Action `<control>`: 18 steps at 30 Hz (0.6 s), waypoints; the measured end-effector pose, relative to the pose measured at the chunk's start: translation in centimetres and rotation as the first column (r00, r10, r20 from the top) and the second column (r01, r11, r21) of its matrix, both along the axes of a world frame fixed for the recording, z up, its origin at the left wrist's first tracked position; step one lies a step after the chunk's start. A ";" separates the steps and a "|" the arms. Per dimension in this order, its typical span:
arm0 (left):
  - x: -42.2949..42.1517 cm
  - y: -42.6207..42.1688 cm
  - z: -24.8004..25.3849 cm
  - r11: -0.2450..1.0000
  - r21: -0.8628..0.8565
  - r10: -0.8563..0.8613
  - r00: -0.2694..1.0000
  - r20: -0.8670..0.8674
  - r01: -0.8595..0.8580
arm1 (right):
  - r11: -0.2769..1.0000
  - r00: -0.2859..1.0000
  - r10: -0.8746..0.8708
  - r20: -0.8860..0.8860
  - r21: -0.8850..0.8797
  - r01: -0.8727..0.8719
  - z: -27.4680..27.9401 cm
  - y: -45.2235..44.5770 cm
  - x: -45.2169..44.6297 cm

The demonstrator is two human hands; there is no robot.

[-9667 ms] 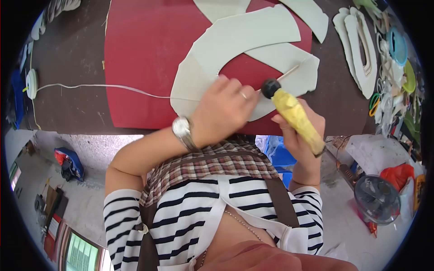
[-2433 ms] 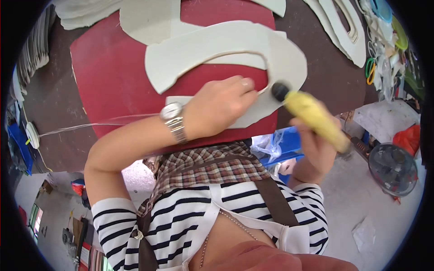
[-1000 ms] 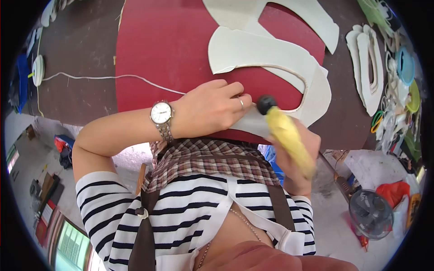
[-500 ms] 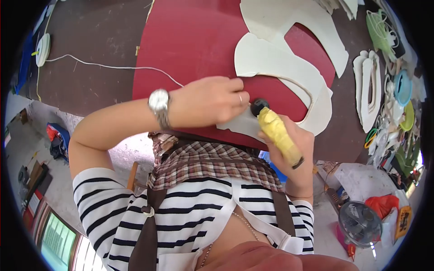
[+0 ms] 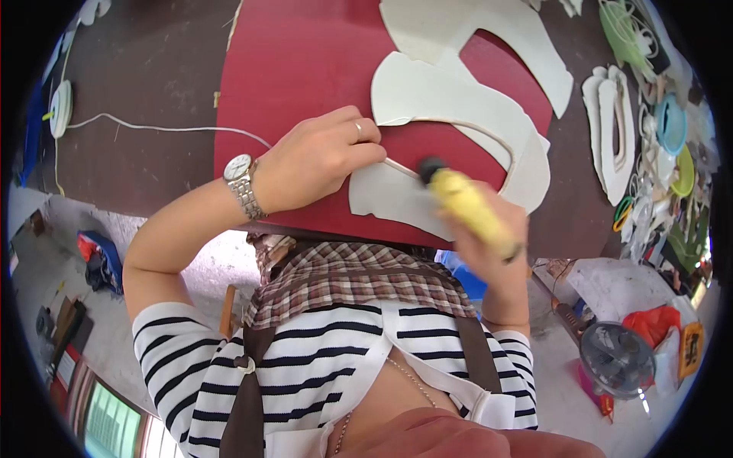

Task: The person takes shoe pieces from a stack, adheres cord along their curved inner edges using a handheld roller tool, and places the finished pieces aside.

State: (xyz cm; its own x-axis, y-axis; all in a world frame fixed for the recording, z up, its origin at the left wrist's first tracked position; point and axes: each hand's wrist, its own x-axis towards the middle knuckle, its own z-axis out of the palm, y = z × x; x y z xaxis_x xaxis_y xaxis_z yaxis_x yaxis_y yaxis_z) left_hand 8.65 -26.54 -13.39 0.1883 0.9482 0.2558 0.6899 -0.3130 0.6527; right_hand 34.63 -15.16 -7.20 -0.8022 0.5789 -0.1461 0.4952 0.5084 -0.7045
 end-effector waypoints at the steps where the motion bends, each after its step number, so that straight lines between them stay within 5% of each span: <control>1: 0.3 0.1 0.1 1.000 -0.004 -0.004 1.000 -0.002 0.004 | 0.990 0.991 -0.129 -0.041 -0.062 0.126 -0.6 0.7 2.5; 3: 1.1 0.4 0.2 1.000 -0.017 -0.009 1.000 -0.004 0.009 | 0.834 0.859 -0.498 0.119 0.336 0.437 -2.6 2.6 8.7; 5: 3.5 1.2 -0.1 0.999 0.003 -0.050 0.999 -0.002 0.050 | 0.649 0.742 -0.665 0.087 0.558 0.517 -1.9 5.7 11.7; 7: 6.0 2.4 -0.3 0.994 0.035 -0.103 0.995 0.007 0.103 | 0.468 0.680 -0.718 0.149 0.826 0.314 -4.9 9.3 18.2; 8: 6.9 3.0 -0.3 0.993 0.026 -0.118 0.992 -0.033 0.119 | 0.515 0.470 -0.817 0.333 0.787 0.338 -4.5 10.2 18.0; 11: 8.3 4.0 -0.7 0.992 0.000 -0.128 0.991 -0.032 0.128 | 0.418 0.697 -0.711 0.091 0.853 0.314 -5.4 9.6 18.2; 12: 8.4 4.1 -0.7 0.994 0.009 -0.109 0.994 -0.026 0.109 | 0.525 0.657 -0.751 -0.064 0.547 0.653 -3.1 7.4 13.9; 13: 8.5 4.1 -0.6 0.995 0.007 -0.100 0.995 -0.020 0.100 | 0.588 0.628 -0.777 -0.044 0.307 0.748 -2.4 5.2 11.1; 14: 8.4 4.1 -0.5 0.995 0.008 -0.099 0.995 -0.019 0.099 | 0.782 0.830 -0.527 -0.183 0.280 0.557 -3.1 2.9 9.2; 15: 8.2 4.0 -0.3 0.997 -0.014 -0.077 0.997 -0.029 0.077 | 0.947 0.937 -0.317 -0.144 0.015 0.322 -3.1 1.1 6.5; 16: 7.7 3.8 0.2 0.998 -0.031 -0.054 0.998 -0.040 0.053 | 1.000 0.987 -0.024 -0.158 -0.004 0.024 -2.1 0.8 2.6; 18: 6.2 3.0 1.3 0.995 -0.102 -0.032 0.996 -0.088 0.023 | 0.973 0.987 0.159 0.001 0.171 -0.157 -4.1 -0.2 0.1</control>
